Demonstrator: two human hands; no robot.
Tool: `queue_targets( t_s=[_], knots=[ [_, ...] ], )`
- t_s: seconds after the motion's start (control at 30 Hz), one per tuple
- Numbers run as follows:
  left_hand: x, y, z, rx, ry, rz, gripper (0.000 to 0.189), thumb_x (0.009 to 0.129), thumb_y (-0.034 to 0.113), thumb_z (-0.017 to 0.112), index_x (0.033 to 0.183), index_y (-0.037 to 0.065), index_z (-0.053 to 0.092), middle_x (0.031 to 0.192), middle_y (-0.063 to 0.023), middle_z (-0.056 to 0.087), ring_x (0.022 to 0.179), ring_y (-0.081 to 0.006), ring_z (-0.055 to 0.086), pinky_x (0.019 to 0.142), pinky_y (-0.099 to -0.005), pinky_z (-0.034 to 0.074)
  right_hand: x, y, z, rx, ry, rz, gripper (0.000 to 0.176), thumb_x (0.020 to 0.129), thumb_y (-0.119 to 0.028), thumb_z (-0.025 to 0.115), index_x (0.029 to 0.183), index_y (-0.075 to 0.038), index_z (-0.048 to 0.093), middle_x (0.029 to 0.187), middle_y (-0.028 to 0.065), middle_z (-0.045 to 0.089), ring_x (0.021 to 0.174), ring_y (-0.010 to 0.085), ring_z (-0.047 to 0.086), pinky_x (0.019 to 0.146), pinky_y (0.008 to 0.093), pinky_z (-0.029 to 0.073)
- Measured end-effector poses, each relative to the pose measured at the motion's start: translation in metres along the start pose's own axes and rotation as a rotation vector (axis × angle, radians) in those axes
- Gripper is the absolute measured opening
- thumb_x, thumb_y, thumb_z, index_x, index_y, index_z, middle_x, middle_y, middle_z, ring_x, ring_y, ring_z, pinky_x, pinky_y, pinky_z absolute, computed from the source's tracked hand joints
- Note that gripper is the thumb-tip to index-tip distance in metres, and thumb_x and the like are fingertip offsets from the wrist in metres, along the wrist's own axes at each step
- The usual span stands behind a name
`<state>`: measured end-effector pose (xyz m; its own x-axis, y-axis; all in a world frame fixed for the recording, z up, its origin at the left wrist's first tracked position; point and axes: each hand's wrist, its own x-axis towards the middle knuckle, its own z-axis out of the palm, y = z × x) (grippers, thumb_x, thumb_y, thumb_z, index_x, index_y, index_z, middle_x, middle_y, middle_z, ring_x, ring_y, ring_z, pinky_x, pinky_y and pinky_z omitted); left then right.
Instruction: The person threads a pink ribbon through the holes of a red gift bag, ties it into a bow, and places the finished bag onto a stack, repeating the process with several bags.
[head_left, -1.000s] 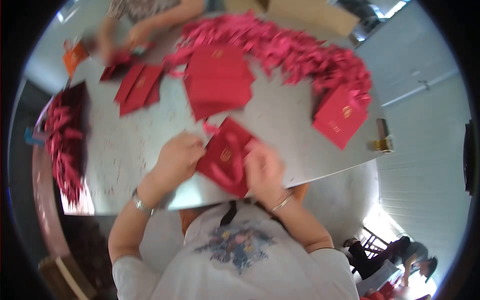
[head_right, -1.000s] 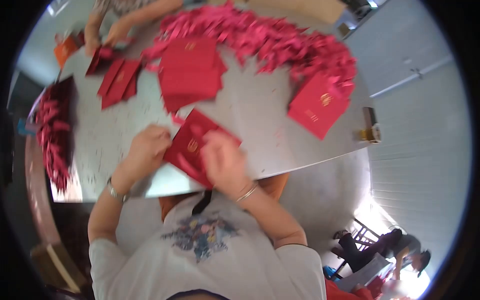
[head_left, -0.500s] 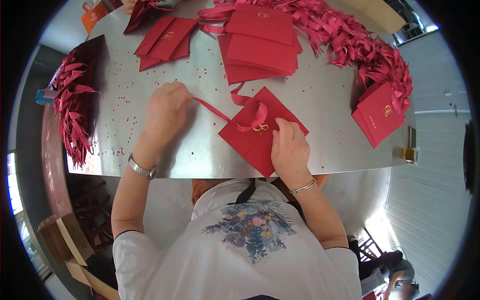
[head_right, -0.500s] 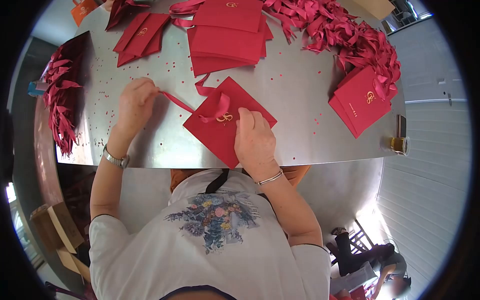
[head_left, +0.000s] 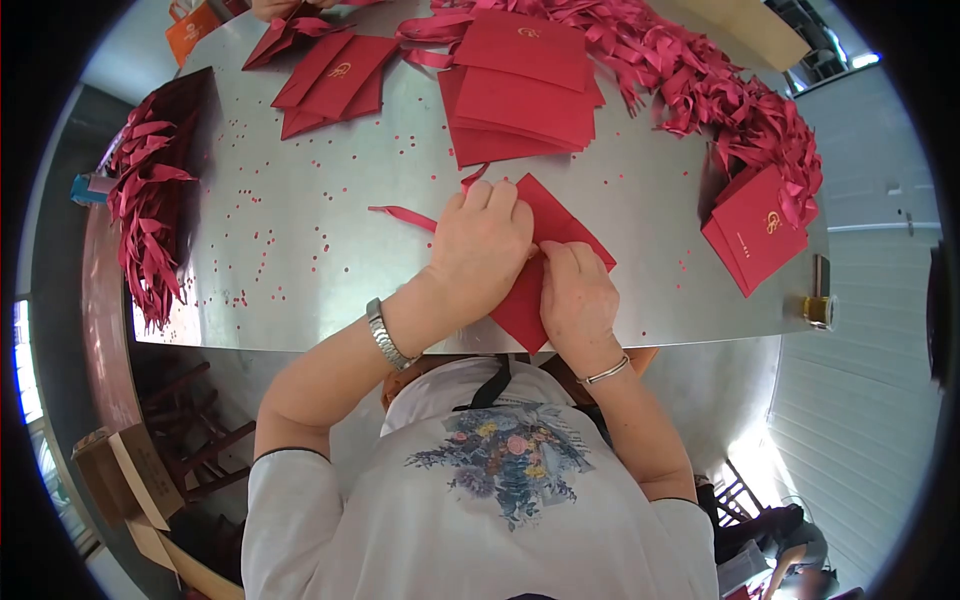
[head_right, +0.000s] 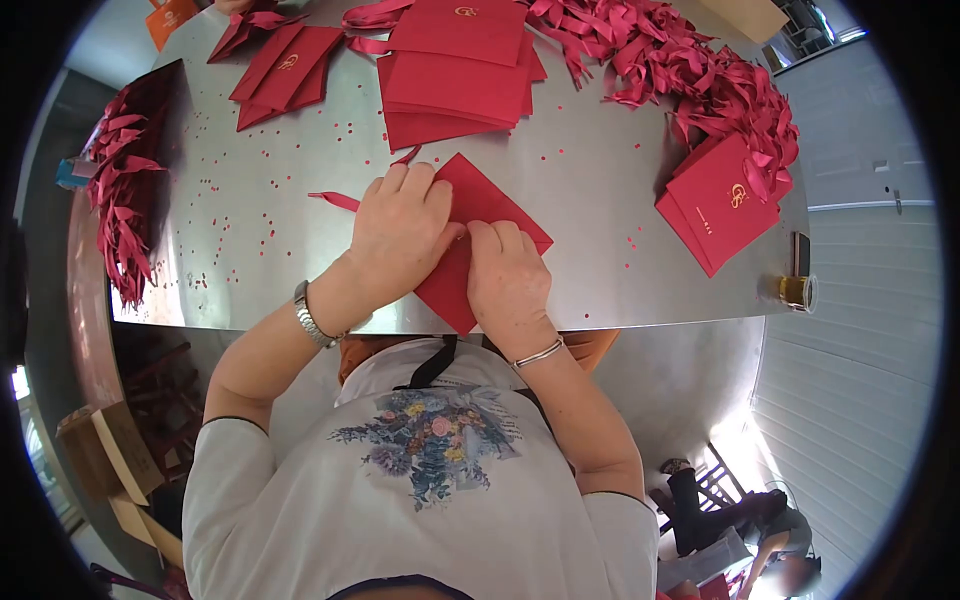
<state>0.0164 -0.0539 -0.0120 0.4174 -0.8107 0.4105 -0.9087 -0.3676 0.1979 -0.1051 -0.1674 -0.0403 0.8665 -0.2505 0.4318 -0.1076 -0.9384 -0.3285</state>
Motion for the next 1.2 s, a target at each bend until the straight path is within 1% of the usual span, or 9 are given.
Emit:
queue_targets(
  t_s=[0.13,0.23,0.3,0.33,0.37,0.43,0.57,0.87,1.2],
  knots=[
    [-0.004,-0.004,0.004,0.149,-0.044,0.0,0.019,0.074,0.017,0.073,0.08,0.002,0.064,0.083,-0.0104,0.056,0.079,-0.0276,0.057,0.064,-0.0384,0.048,-0.001,0.002,0.0,0.042,0.004,-0.003,0.03,0.076,-0.004,0.062,0.106,-0.006,0.062,0.091,0.0089,0.057,0.079,0.0269,0.06,0.068,0.0356,0.052],
    [0.0,-0.008,-0.004,-0.041,-0.065,-0.159,0.014,0.081,0.014,0.066,0.077,0.001,0.066,0.081,-0.0101,0.062,0.078,-0.0218,0.061,0.063,-0.034,0.048,-0.002,0.002,-0.001,0.035,0.003,-0.005,0.03,0.075,-0.004,0.062,0.105,-0.006,0.062,0.089,0.0088,0.057,0.079,0.0265,0.06,0.067,0.0351,0.052],
    [0.009,-0.019,-0.013,-0.624,-0.32,-0.591,0.016,0.083,0.017,0.061,0.084,0.003,0.068,0.086,-0.0172,0.067,0.076,-0.0335,0.064,0.067,-0.0424,0.05,-0.001,0.002,-0.002,0.046,0.019,-0.004,0.03,0.074,-0.004,0.062,0.104,-0.006,0.063,0.088,0.0085,0.056,0.079,0.0262,0.06,0.067,0.0348,0.052],
    [0.014,-0.026,-0.017,-0.556,-0.424,-0.629,0.017,0.086,0.014,0.058,0.095,0.003,0.068,0.09,-0.0187,0.069,0.077,-0.0343,0.066,0.069,-0.0422,0.05,-0.001,0.002,-0.002,0.043,0.029,-0.015,0.03,0.074,-0.004,0.062,0.104,-0.006,0.063,0.088,0.0083,0.056,0.078,0.0258,0.06,0.066,0.0346,0.052],
    [0.014,-0.031,-0.016,-0.551,-0.426,-0.628,0.017,0.086,0.014,0.058,0.095,0.003,0.068,0.09,-0.0187,0.069,0.077,-0.0343,0.066,0.069,-0.0422,0.05,-0.002,0.003,-0.002,0.047,0.031,-0.013,0.03,0.074,-0.004,0.062,0.104,-0.006,0.063,0.088,0.0083,0.056,0.078,0.0258,0.06,0.066,0.0346,0.052],
    [0.009,-0.044,-0.007,-0.618,-0.096,-0.514,0.016,0.087,0.011,0.057,0.097,0.004,0.068,0.093,-0.0168,0.069,0.082,-0.0349,0.065,0.073,-0.0414,0.051,-0.003,0.003,-0.001,0.06,0.035,-0.007,0.03,0.073,-0.004,0.062,0.103,-0.006,0.063,0.086,0.0079,0.055,0.078,0.0252,0.059,0.066,0.0342,0.052],
    [0.006,-0.055,-0.007,-0.308,-0.273,-0.298,0.014,0.087,0.012,0.06,0.098,0.008,0.068,0.099,-0.0121,0.063,0.094,-0.0311,0.062,0.078,-0.0397,0.051,-0.002,0.003,0.0,0.052,0.04,-0.003,0.029,0.073,-0.004,0.061,0.103,-0.006,0.063,0.086,0.0075,0.055,0.077,0.0248,0.059,0.065,0.0342,0.052],
    [0.014,-0.057,-0.001,-0.171,-0.163,-0.236,0.008,0.086,0.014,0.062,0.09,0.01,0.067,0.09,-0.0091,0.059,0.091,-0.0294,0.062,0.074,-0.0404,0.051,-0.002,0.002,0.0,0.022,0.015,-0.017,0.028,0.074,-0.005,0.062,0.102,-0.006,0.063,0.087,0.0072,0.056,0.077,0.0243,0.059,0.065,0.0338,0.052],
    [0.011,-0.077,-0.005,-0.017,-0.168,-0.428,0.008,0.089,0.016,0.059,0.088,0.011,0.066,0.092,-0.0064,0.062,0.087,-0.0298,0.062,0.073,-0.0401,0.05,-0.001,0.001,0.0,-0.011,0.009,-0.012,0.029,0.075,-0.004,0.062,0.104,-0.007,0.064,0.091,0.0068,0.058,0.079,0.0237,0.061,0.067,0.0329,0.053]
  ],
)
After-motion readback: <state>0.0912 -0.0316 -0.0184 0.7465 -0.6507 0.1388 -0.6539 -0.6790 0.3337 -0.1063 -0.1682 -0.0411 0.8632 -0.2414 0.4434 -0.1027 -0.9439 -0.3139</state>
